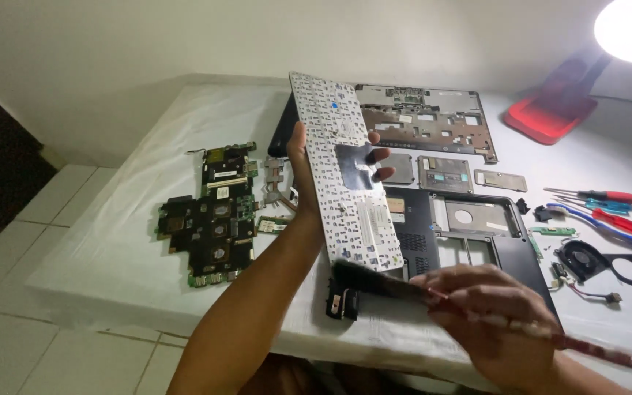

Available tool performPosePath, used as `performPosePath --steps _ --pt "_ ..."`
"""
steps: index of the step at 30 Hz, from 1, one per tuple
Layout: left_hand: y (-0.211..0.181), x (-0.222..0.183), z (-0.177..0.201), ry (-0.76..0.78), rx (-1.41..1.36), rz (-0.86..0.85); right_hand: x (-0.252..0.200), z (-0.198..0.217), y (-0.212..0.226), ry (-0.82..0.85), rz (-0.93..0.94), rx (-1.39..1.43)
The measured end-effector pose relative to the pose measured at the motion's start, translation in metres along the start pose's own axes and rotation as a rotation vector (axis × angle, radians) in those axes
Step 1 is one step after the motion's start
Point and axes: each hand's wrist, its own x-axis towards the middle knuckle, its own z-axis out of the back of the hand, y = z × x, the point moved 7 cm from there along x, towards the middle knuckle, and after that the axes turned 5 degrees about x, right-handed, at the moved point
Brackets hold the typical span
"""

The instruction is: Cleaning and polishing various disassembled laptop components, including the motherboard, keyboard, and casing, using a toothbrush and a paintbrush.

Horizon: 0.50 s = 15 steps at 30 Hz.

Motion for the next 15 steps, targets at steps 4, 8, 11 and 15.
performPosePath --steps 4,8,11,15 --pt "-0.007 0.001 0.005 -0.049 -0.039 0.042 -0.009 0.035 -0.022 -0.098 -0.057 -0.210" --pt "-0.014 -0.003 0.002 -0.011 0.000 0.013 -0.020 0.059 -0.035 -0.204 -0.187 -0.214" --pt "-0.005 -0.004 -0.005 0.185 -0.016 0.102 -0.016 0.068 -0.047 -0.209 -0.375 -0.191" --pt "0.009 -0.001 -0.009 0.494 -0.031 0.332 0.007 0.086 -0.064 -0.230 -0.521 -0.471"
